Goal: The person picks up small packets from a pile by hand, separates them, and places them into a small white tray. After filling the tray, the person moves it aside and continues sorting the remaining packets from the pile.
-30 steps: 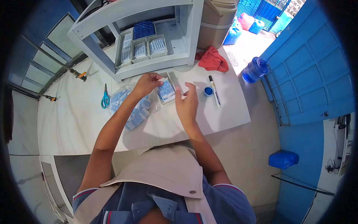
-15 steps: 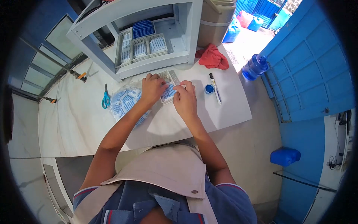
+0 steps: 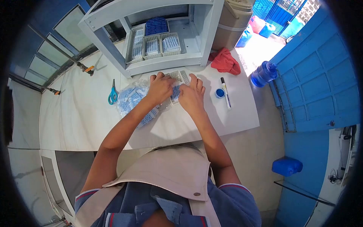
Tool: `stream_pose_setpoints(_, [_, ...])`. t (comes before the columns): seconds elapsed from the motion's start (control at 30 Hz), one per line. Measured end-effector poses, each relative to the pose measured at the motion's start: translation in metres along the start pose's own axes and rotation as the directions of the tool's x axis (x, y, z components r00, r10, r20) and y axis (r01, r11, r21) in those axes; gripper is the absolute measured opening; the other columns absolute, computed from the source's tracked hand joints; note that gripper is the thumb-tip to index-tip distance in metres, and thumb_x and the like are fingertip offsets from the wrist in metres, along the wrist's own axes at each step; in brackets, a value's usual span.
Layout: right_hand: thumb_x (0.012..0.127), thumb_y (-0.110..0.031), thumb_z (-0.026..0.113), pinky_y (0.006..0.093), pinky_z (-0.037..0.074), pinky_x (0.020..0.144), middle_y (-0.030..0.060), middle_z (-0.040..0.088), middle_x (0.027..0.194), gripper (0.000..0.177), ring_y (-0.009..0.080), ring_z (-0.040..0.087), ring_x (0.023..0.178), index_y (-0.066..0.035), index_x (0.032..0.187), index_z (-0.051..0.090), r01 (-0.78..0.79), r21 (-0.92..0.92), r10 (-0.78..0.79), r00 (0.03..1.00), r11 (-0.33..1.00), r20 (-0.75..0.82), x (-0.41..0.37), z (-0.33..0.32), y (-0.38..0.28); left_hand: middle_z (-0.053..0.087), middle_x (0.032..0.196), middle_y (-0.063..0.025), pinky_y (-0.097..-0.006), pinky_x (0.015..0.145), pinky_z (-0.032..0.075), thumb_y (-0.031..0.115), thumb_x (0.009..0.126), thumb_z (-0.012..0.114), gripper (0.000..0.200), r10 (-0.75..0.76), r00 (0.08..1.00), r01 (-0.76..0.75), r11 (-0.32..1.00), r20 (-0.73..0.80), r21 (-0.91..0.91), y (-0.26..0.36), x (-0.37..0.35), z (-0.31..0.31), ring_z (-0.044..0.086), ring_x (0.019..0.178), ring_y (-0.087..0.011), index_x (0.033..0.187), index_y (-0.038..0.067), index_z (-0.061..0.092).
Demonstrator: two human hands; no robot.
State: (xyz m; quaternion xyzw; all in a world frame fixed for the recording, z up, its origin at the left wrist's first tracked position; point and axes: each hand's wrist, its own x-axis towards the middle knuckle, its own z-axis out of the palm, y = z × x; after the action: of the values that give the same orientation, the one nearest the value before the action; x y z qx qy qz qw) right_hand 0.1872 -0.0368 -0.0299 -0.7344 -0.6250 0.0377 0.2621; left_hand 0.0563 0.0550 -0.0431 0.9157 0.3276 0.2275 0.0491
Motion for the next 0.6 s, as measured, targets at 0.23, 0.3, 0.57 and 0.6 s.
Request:
stream_pose_setpoints(0.23, [0.07,-0.004,0.061,0.0475,0.032,0.094,0.0159,0.034,0.136,0.027,0.0356,0.034,0.12,-0.006,0.096,0.067,-0.014,0.021,0.015,0.998,1.0,-0.059,0.003,0.003,0.0,0.062,0.093,-0.002,-0.0417,0.076,0.031,0.018,0.068,0.057,0.029,-0.048,0.978,0.036,0.998,0.205,0.059,0.002,0.009,-0.006,0.046,0.093,-0.0239,0.093,0.012,0.069])
stream_pose_setpoints(0.3, [0.071,-0.003,0.061,0.0458,0.035,0.092,0.0162,0.041,0.13,0.028,0.0347,0.039,0.116,-0.005,0.098,0.066,0.022,0.036,-0.017,0.993,0.999,-0.119,0.004,-0.001,-0.001,0.063,0.095,-0.0039,-0.0433,0.08,0.032,0.014,0.071,0.055,0.028,-0.029,0.999,0.028,0.998,-0.014,-0.054,-0.003,0.004,-0.011,0.047,0.097,-0.0249,0.095,0.011,0.069])
stream_pose_setpoints(0.57, [0.08,0.0,0.052,0.0374,0.047,0.08,0.0136,0.062,0.097,0.021,0.0321,0.06,0.088,-0.003,0.098,0.063,0.093,0.748,-0.431,0.861,0.657,0.272,0.017,0.007,-0.07,0.066,0.089,-0.0104,-0.0355,0.072,0.047,0.001,0.08,0.052,0.024,-0.412,0.889,0.459,0.81,0.202,-0.366,-0.044,-0.068,-0.116,0.062,0.079,-0.0268,0.101,0.001,0.064])
stream_pose_setpoints(0.6, [0.081,0.0,0.052,0.0387,0.048,0.08,0.0143,0.061,0.099,0.02,0.033,0.06,0.088,-0.002,0.097,0.063,0.232,0.668,-0.514,0.817,0.707,0.261,0.017,0.018,-0.079,0.066,0.087,-0.0124,-0.0343,0.068,0.049,0.001,0.081,0.054,0.023,-0.406,0.843,0.508,0.816,0.352,-0.275,-0.047,-0.084,-0.116,0.064,0.075,-0.0288,0.101,0.0,0.064])
